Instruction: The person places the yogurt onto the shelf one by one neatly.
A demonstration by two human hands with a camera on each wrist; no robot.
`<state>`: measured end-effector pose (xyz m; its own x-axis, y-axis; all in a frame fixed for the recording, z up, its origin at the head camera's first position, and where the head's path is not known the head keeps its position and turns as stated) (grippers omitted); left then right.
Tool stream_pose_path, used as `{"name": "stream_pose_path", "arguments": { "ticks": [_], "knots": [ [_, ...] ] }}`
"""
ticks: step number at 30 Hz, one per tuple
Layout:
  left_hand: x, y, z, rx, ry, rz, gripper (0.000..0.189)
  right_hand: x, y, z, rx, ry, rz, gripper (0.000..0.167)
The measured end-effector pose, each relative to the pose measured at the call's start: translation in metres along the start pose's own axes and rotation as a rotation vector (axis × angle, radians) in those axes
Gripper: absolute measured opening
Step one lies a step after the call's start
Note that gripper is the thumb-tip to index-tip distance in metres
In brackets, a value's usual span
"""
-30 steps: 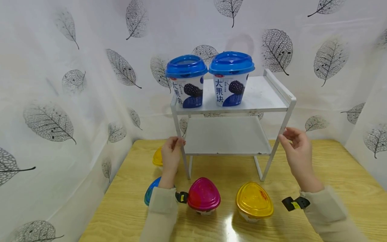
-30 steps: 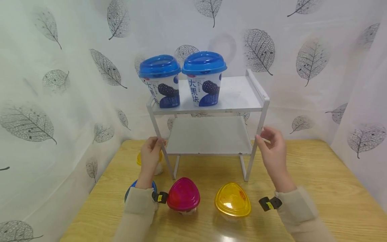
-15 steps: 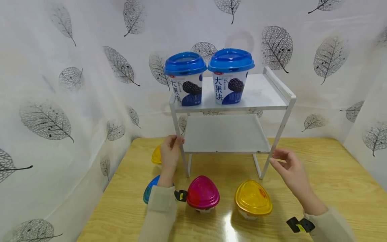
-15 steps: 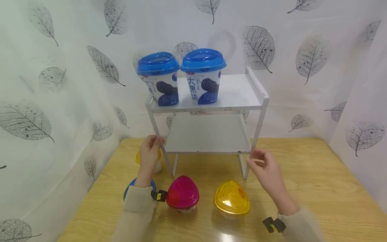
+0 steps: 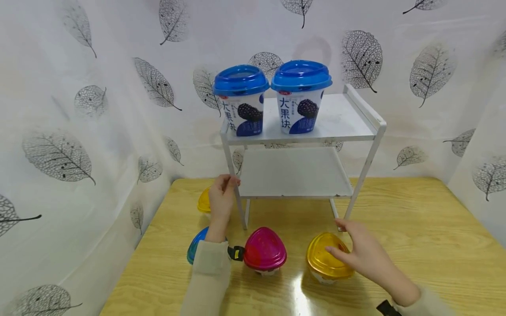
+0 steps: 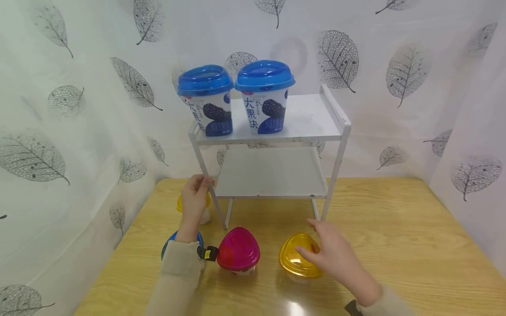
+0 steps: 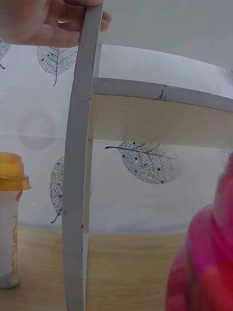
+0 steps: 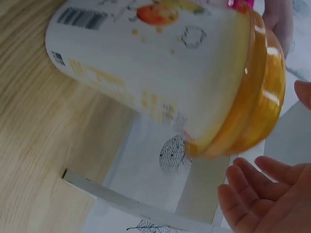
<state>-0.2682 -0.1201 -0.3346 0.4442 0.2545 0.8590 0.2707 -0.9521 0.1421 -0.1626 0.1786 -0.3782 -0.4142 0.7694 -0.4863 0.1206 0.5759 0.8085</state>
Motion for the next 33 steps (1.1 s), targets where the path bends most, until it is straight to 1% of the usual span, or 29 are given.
{"name": "stream_pose_path", "arguments": {
  "ticks": [2,7,10,12,17,20,24,28,31,33],
  "knots": [
    [0.010,0.000,0.002,-0.005,0.005,0.004,0.021,-0.004,-0.005,0.003,-0.001,0.029,0.057,0.066],
    [0.035,0.002,0.007,-0.016,0.027,0.028,0.018,-0.011,-0.014,0.007,0.007,0.094,0.144,0.071],
    [0.035,0.001,0.007,-0.015,0.018,0.027,0.018,-0.012,-0.016,0.007,0.011,0.115,0.166,0.073],
    [0.035,0.001,0.007,-0.016,0.015,0.023,0.018,-0.012,-0.016,0.007,-0.003,0.115,0.158,0.072],
    [0.036,0.002,0.006,-0.014,0.013,0.019,0.018,-0.011,-0.013,0.004,-0.087,0.104,0.081,0.068],
    [0.037,0.002,0.006,-0.013,0.013,0.024,0.018,-0.010,-0.011,0.002,-0.144,0.116,0.034,0.065],
    [0.036,0.002,0.006,-0.013,0.023,0.032,0.019,-0.009,-0.009,0.001,-0.208,0.168,0.000,0.063],
    [0.035,0.002,0.007,-0.010,0.032,0.025,0.019,-0.009,-0.008,0.002,-0.250,0.241,-0.020,0.063],
    [0.035,0.002,0.007,-0.011,0.024,0.021,0.019,-0.009,-0.008,0.003,-0.222,0.271,-0.036,0.062],
    [0.035,0.002,0.007,-0.013,0.013,0.023,0.020,-0.009,-0.008,0.003,-0.164,0.265,-0.028,0.059]
  ]
}}
Point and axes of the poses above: each hand's wrist, its own z-axis away from the middle knuckle, its own y-axis out of the back of the hand, x = y × z, the point moved 4 cm from there along -z, towards the middle knuckle, and after that the axes turned 3 degrees about -x, right-handed, at the moved point
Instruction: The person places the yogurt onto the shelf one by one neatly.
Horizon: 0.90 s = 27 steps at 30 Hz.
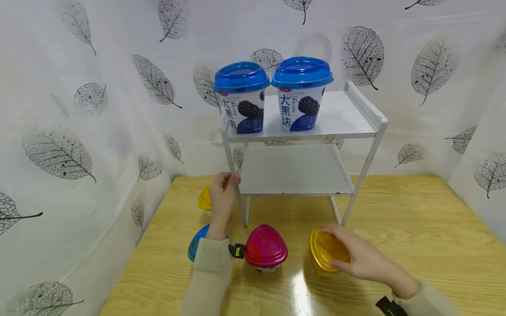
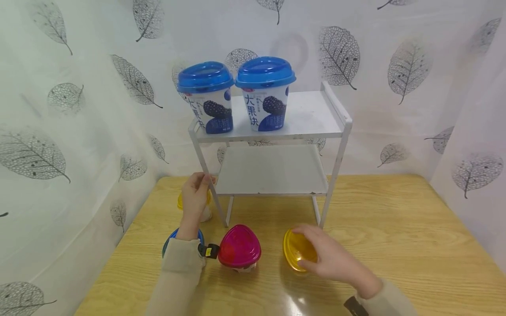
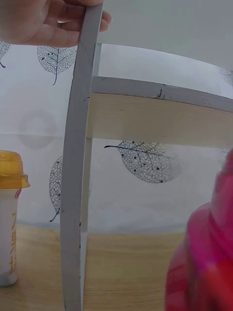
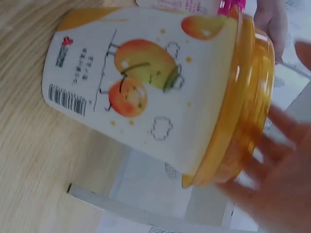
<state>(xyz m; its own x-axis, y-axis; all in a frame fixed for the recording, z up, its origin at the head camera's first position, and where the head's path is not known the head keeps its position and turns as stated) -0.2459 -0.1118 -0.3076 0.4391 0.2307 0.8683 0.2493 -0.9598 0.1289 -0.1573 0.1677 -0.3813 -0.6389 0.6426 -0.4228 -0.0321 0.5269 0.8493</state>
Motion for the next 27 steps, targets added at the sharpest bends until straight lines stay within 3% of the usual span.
{"name": "stream_pose_path", "arguments": {
  "ticks": [6,11,15,19,27],
  "knots": [
    [-0.001,-0.001,0.000,0.000,0.002,-0.007,0.020,-0.005,0.001,-0.001,0.169,-0.115,0.215,0.055],
    [-0.001,-0.001,0.000,0.007,0.011,-0.004,0.018,-0.013,0.001,0.001,0.148,-0.211,0.383,0.064],
    [-0.001,-0.001,0.000,0.011,0.019,-0.003,0.018,-0.015,0.000,0.001,0.101,-0.242,0.452,0.072],
    [-0.005,-0.001,-0.001,0.009,0.021,-0.011,0.019,-0.014,0.001,0.001,0.070,-0.243,0.426,0.072],
    [-0.037,-0.002,-0.009,0.010,0.008,-0.003,0.022,-0.005,0.008,0.001,-0.055,-0.203,0.187,0.067]
  ]
}}
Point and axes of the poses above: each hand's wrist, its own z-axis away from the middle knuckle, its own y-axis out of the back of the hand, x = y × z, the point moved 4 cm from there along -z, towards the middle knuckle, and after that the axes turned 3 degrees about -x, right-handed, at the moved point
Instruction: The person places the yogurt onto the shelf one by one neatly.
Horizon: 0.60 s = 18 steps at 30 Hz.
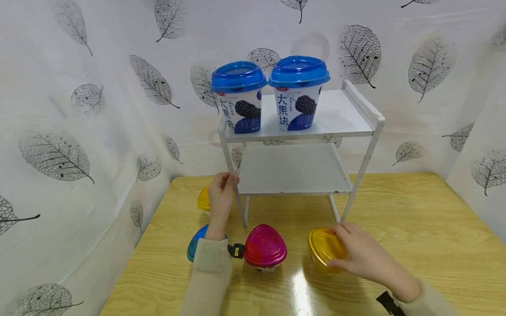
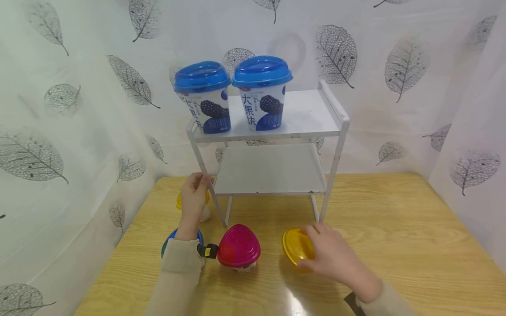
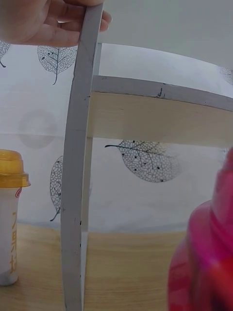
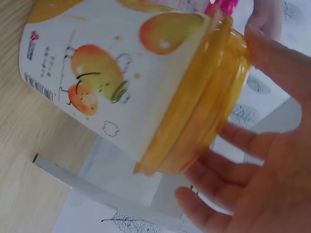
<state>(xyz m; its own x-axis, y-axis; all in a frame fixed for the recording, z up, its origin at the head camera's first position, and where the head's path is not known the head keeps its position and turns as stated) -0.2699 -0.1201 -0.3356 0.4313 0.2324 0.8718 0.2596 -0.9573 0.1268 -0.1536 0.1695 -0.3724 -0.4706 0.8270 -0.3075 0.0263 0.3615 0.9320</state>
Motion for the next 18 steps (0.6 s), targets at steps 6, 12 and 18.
{"name": "stream_pose_path", "arguments": {
  "ticks": [6,12,18],
  "knots": [
    [-0.002,0.000,0.000,0.004,0.003,-0.016,0.024,0.001,0.004,0.002,-0.034,0.114,-0.075,0.064],
    [0.001,-0.001,0.000,-0.006,0.017,-0.010,0.021,0.003,0.008,0.005,0.005,0.117,-0.112,0.061],
    [0.025,0.001,0.007,-0.014,0.004,0.023,0.018,0.005,0.006,0.004,0.068,0.013,-0.046,0.061]
  ]
}}
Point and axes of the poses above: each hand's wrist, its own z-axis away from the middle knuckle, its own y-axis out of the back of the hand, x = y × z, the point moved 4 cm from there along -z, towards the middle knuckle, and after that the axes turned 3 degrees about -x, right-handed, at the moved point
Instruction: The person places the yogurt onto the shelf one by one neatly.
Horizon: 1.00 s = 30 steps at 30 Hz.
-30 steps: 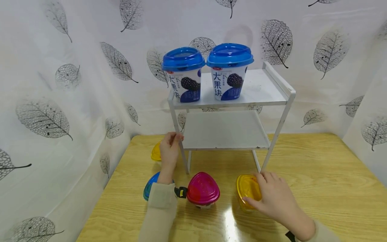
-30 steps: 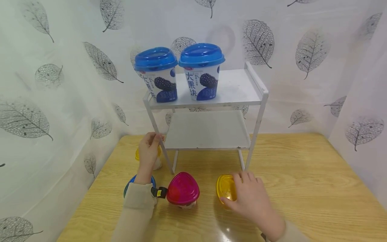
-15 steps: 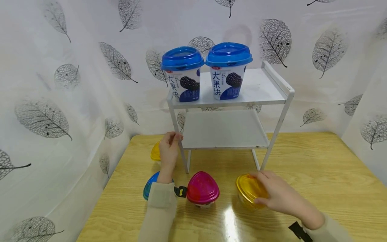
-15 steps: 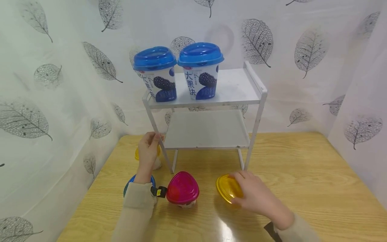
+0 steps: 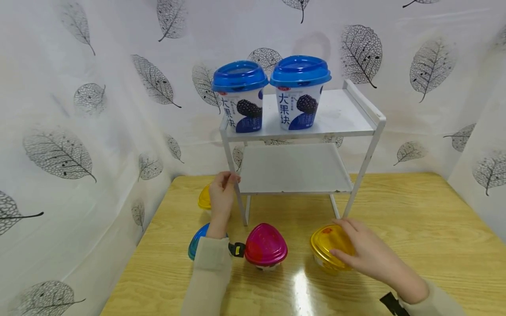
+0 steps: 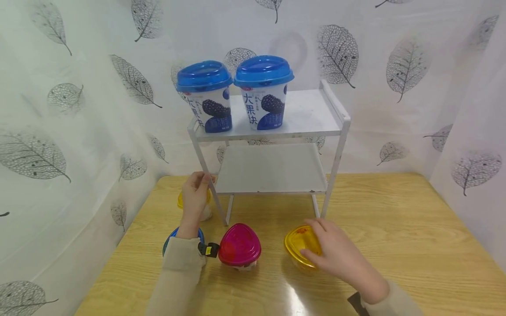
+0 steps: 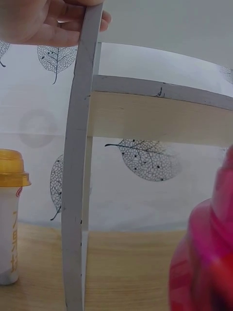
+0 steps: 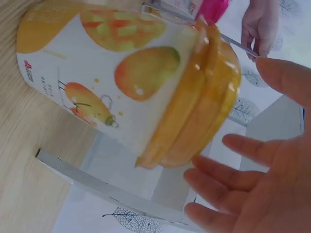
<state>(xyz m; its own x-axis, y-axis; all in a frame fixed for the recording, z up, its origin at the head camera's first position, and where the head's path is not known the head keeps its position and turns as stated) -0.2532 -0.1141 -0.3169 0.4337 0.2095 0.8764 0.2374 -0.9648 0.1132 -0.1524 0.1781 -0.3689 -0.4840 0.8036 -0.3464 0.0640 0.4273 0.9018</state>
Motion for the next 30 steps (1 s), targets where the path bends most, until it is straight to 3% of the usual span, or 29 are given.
{"name": "stream_pose_path", "arguments": {
  "ticks": [3,9,12,16,24,30],
  "knots": [
    [0.002,0.000,0.000,0.000,-0.006,-0.003,0.017,0.001,-0.004,0.001,0.009,-0.035,0.053,0.064],
    [-0.022,0.000,-0.006,0.005,-0.011,0.000,0.019,0.000,-0.010,0.000,0.035,-0.066,0.136,0.068],
    [-0.027,0.000,-0.007,0.008,-0.017,-0.004,0.020,-0.001,-0.011,0.000,0.036,-0.067,0.149,0.067],
    [-0.023,0.000,-0.006,0.003,-0.015,0.002,0.019,-0.001,-0.011,-0.001,0.016,-0.056,0.121,0.065],
    [0.007,0.000,0.002,0.007,-0.008,-0.031,0.018,-0.001,-0.008,-0.003,-0.052,0.002,0.033,0.062],
    [-0.016,0.000,-0.004,0.008,-0.013,-0.019,0.017,-0.001,-0.011,-0.001,-0.059,0.010,0.007,0.065]
  ]
}}
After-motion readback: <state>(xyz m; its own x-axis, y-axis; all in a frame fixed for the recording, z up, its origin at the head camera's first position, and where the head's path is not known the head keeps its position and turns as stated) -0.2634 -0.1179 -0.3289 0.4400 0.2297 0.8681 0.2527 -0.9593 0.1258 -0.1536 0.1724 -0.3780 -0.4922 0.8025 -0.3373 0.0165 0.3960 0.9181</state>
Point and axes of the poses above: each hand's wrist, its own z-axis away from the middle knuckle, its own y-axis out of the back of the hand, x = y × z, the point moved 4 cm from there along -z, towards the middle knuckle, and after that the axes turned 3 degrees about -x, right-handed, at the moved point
